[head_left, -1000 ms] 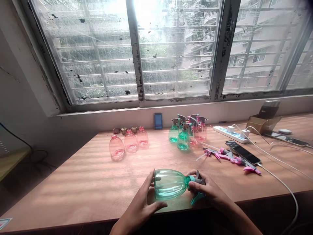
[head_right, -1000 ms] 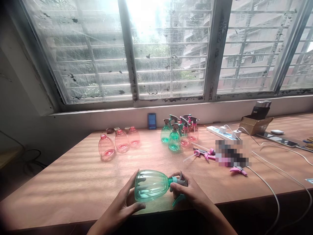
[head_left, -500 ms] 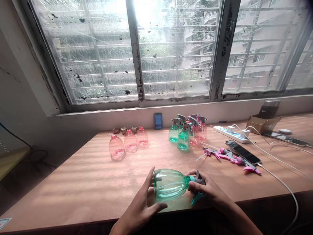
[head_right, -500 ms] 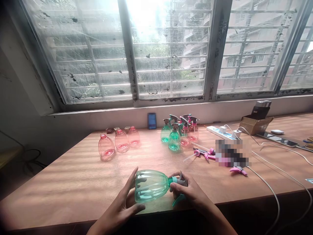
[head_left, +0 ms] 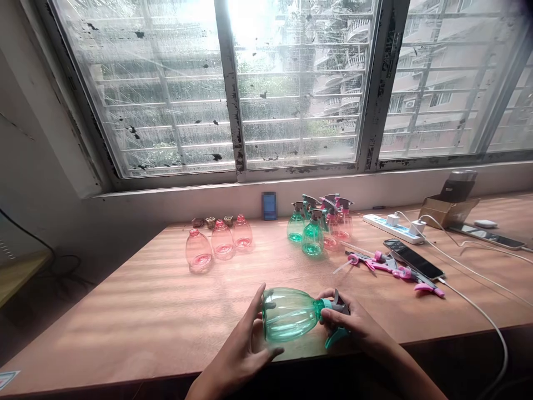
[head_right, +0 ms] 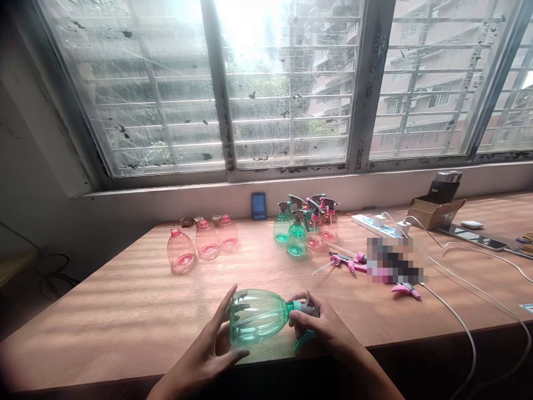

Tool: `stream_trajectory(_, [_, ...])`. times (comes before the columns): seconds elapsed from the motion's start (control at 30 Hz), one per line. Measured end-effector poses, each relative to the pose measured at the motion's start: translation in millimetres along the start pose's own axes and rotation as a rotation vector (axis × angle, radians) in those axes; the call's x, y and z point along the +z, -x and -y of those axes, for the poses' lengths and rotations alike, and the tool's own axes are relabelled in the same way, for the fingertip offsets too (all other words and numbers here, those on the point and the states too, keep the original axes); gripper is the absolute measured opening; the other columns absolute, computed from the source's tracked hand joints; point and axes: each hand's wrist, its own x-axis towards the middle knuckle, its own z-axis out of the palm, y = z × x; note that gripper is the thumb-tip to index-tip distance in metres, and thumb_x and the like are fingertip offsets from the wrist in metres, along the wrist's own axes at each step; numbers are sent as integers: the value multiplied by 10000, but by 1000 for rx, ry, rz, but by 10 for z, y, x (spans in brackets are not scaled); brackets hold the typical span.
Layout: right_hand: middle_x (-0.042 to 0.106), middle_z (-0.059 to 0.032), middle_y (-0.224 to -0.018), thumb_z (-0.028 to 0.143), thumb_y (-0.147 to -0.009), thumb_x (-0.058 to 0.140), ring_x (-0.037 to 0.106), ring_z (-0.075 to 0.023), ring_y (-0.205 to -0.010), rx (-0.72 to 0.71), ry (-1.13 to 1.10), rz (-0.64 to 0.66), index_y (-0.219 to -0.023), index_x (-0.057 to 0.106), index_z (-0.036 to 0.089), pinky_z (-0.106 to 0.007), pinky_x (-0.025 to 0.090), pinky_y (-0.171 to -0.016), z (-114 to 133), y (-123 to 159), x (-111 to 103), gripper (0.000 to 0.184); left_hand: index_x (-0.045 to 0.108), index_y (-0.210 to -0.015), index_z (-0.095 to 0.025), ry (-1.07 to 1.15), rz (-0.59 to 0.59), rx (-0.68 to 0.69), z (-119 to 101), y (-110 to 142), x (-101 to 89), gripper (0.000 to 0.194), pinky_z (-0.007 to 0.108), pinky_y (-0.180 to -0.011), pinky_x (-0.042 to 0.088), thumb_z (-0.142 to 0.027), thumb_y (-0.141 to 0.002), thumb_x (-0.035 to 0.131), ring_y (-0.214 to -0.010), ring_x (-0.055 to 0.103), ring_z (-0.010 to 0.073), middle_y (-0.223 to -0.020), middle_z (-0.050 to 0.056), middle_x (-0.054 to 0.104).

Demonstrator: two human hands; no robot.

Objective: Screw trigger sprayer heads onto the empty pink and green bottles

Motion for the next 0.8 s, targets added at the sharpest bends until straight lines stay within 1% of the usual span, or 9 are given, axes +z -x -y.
stream_trajectory(0.1, [697,9,-684,459,-757,856,613,-159,-617,-4,10,9,-1047,624,165,-276,440,-588,-27,-19,-13,474,84,-1608,-384,41,-21,-16,-14,-7,7,1075,502,-1148,416,-243,-826,807,-1386,488,344,-1641,115,314])
stream_trajectory(0.23, [694,10,-676,466,-754,855,608,-159,-611,-5,10,9,-1048,621,164,-281,443,-590,-23,-8,-4,482,167,-1599,-352,12,-24,-19,-45,-6,22,993,477,-1148,421,-272,-838,800,-1397,477,347,-1643,122,315])
stream_trajectory(0.37, [702,-1,-702,469,-736,863,618,-169,-634,5,8,-14,-1038,630,169,-294,462,-609,28,23,34,486,148,-1601,-374,-123,-81,43,-83,19,48,852,464,-1194,350,-277,-939,676,-1432,437,323,-1676,99,242])
stream_trajectory(0.43, [698,0,-693,486,-720,867,617,-173,-628,3,12,-29,-1029,638,170,-295,463,-604,44,29,47,498,112,-1607,-380,-186,-94,59,-90,30,56,809,467,-1203,331,-268,-979,608,-1439,431,312,-1677,98,244])
stream_trajectory(0.53, [686,7,-663,504,-695,878,611,-174,-608,2,11,-32,-1007,646,174,-287,450,-583,42,25,46,509,-4,-1605,-407,-222,-60,52,-73,35,52,947,488,-1181,366,-245,-946,656,-1417,463,318,-1689,107,211])
stream_trajectory(0.6, [686,6,-669,504,-695,879,612,-176,-611,5,8,-31,-1007,650,178,-288,450,-587,29,17,37,507,-50,-1599,-417,-208,-48,46,-49,32,41,1063,512,-1167,385,-239,-896,728,-1435,433,341,-1702,111,162])
stream_trajectory(0.67, [684,6,-669,510,-687,883,611,-179,-612,11,12,-32,-1007,653,180,-289,449,-590,17,10,28,513,-3,-1608,-395,-187,-51,45,-32,27,32,1087,526,-1165,387,-248,-861,773,-1481,347,370,-1706,115,146])
stream_trajectory(0.73, [675,11,-656,518,-680,885,607,-178,-607,10,17,-35,-1001,653,178,-285,441,-585,11,6,25,522,85,-1612,-363,-182,-60,46,-37,25,31,1036,521,-1172,380,-260,-852,782,-1506,285,380,-1698,117,180])
stream_trajectory(0.8, [663,17,-638,517,-682,884,597,-172,-595,6,11,-35,-997,649,176,-279,431,-575,13,7,31,520,132,-1608,-353,-192,-70,42,-67,23,44,988,493,-1166,394,-266,-860,772,-1485,329,372,-1689,114,206])
